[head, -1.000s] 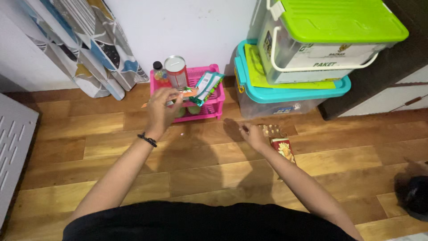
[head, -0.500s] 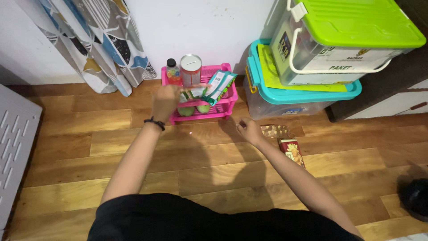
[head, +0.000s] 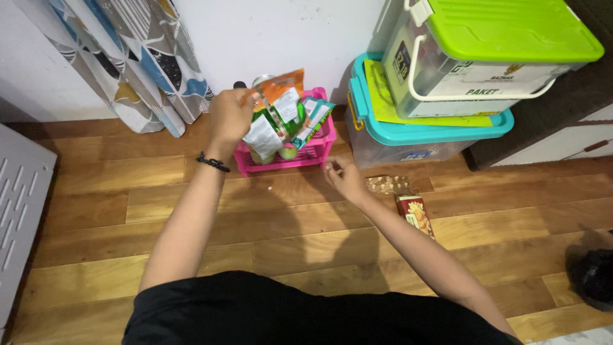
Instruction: The person removes various items from a pink plastic basket, including snacks, a can, a bottle, and mangoes, placing them on the floor. Then the person disassembles the pink basket by removing its side panels and handle pieces.
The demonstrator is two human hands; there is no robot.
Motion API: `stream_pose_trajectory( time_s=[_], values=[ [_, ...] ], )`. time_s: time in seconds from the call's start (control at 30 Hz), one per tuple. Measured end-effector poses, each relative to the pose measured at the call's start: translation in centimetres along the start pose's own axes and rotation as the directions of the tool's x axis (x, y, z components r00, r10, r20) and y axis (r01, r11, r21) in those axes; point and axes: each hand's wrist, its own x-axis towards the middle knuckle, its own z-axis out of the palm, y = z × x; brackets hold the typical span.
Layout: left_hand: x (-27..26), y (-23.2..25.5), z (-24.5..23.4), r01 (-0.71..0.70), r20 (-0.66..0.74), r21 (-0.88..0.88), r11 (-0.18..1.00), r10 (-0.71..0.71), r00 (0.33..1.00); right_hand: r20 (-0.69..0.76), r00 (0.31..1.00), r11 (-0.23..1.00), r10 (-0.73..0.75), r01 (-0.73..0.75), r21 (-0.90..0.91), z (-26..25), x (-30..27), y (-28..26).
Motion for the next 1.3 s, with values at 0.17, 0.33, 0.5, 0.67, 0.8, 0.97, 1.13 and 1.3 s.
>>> stream_pose_trajectory(
  time_s=[0.17, 0.33, 0.5, 0.67, 0.8, 0.97, 1.13, 1.3],
  values=[
    [-0.2, -1.1, 4.6, 0.196, 0.247, -0.181, 0.964, -0.148, 0.958, 0.071, 0.993, 0.977, -0.096, 0.107, -0.186, -1.2, -1.5, -5.1],
    [-1.5, -2.3, 9.9, 0.574, 0.554, -0.590, 0.568, -0.233, 0.799, 0.093, 0.954, 0.928, -0.285, 0.299, -0.224, -1.3, -3.4, -9.1],
    [-4.8, -0.2, 15.1, 0.463, 0.479, -0.719, 0.518, -0.114, 0.871, -0.081, 0.970, 0.948, -0.228, 0.202, -0.246, -1.4, -4.2, -9.1],
    [-6.1, 2.0, 16.6, 0.631, 0.620, -0.731, 0.259, -0.131, 0.773, -0.153, 0.988, 0.989, -0.037, 0.058, 0.134, -2.5, -3.7, -5.5],
    [-6.3, 2.5, 16.9, 0.645, 0.641, -0.719, 0.260, -0.111, 0.760, -0.184, 0.980, 0.988, -0.071, 0.095, 0.123, -3.7, -3.4, -1.9],
    [-6.6, 0.4, 18.1, 0.405, 0.340, -0.700, 0.588, -0.225, 0.913, -0.160, 0.987, 0.972, 0.020, 0.019, 0.234, -6.4, -3.9, -0.2],
    [-7.3, -2.3, 18.1, 0.425, 0.385, -0.618, 0.662, -0.216, 0.897, -0.127, 0.987, 0.961, 0.104, -0.066, 0.269, -9.8, -5.6, -1.2],
    [-10.5, -0.6, 18.4, 0.775, 0.743, -0.215, 0.595, -0.416, 0.525, -0.241, 0.961, 0.959, 0.138, -0.069, 0.274, -12.3, -7.2, -1.6]
  ],
)
